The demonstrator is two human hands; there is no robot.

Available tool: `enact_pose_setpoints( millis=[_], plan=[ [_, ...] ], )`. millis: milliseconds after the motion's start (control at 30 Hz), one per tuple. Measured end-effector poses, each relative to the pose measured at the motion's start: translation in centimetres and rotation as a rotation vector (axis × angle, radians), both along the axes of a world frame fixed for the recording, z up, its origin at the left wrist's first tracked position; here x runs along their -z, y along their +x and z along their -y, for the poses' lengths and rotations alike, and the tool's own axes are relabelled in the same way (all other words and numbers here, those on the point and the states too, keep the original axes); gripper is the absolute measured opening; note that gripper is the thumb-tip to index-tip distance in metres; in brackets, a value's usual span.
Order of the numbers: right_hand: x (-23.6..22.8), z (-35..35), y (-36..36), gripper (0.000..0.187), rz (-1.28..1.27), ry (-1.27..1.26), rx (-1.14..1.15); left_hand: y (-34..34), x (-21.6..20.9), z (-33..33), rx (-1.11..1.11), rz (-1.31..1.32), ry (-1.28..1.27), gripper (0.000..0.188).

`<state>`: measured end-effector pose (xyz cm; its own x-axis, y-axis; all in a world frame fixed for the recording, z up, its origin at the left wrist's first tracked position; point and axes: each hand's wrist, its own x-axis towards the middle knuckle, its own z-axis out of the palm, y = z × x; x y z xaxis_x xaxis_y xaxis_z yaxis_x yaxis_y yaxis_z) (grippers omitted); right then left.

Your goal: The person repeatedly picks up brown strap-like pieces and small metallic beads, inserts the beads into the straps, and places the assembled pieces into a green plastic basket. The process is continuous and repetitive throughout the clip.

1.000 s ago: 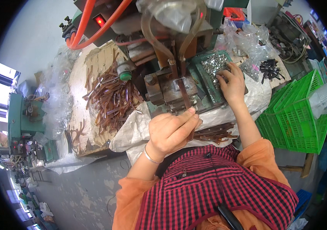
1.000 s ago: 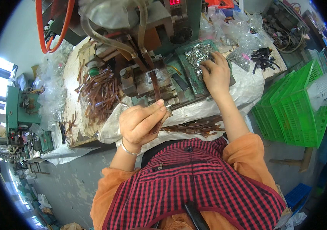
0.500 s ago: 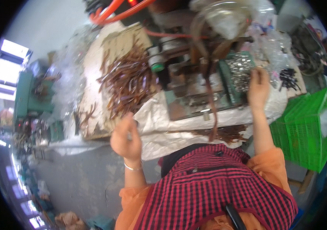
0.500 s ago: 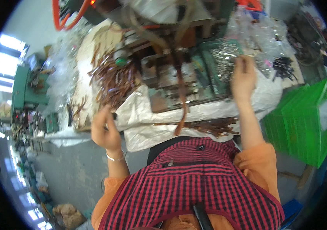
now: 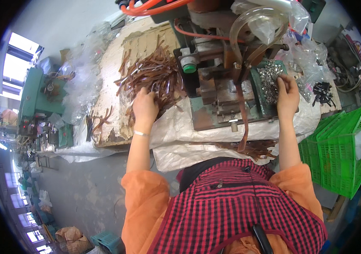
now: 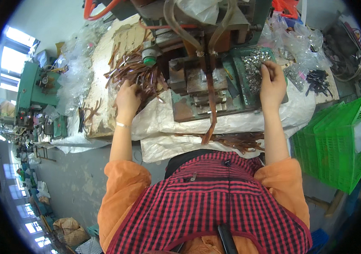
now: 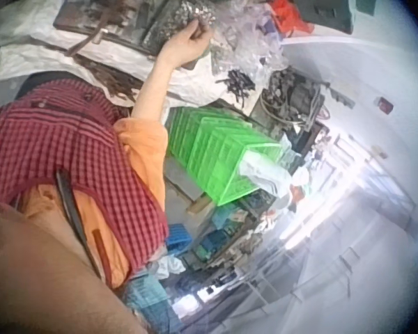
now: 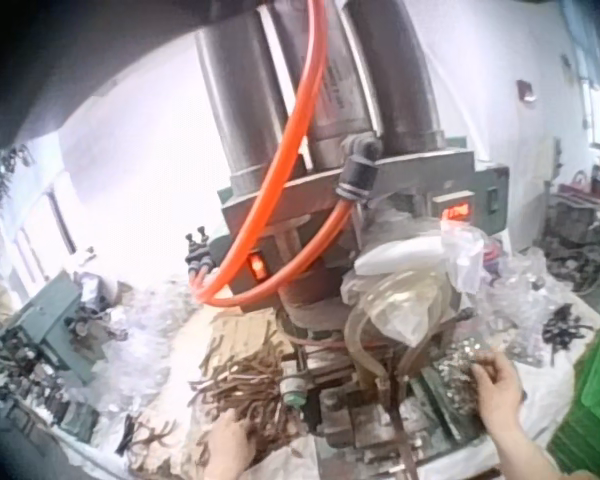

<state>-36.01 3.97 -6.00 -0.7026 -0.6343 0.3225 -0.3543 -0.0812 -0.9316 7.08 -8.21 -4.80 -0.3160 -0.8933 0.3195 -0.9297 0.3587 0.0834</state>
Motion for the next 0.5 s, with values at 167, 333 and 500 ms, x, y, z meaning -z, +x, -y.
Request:
enact_pose_setpoints(
  millis=[167, 333, 500],
  plan=[
    [-0.3, -5.7, -1.9, 0.014, -0.127, 0.034, 0.077, 0.9, -5.2, -3.5, -0.155, -0.245, 0.101, 0.011],
    [-4.2, -5.0, 1.8, 0.017, -0.067, -0.044, -0.106, 1.5, -4.1, -4.8, -0.142, -0.299, 0.197, 0.016],
    [-7.7, 0.1, 7.5, 0.016, -0.193, -0.185, -0.323, 0.4, -0.4, -1.8, -0.143, -0.429, -0.038, 0.017]
  ],
)
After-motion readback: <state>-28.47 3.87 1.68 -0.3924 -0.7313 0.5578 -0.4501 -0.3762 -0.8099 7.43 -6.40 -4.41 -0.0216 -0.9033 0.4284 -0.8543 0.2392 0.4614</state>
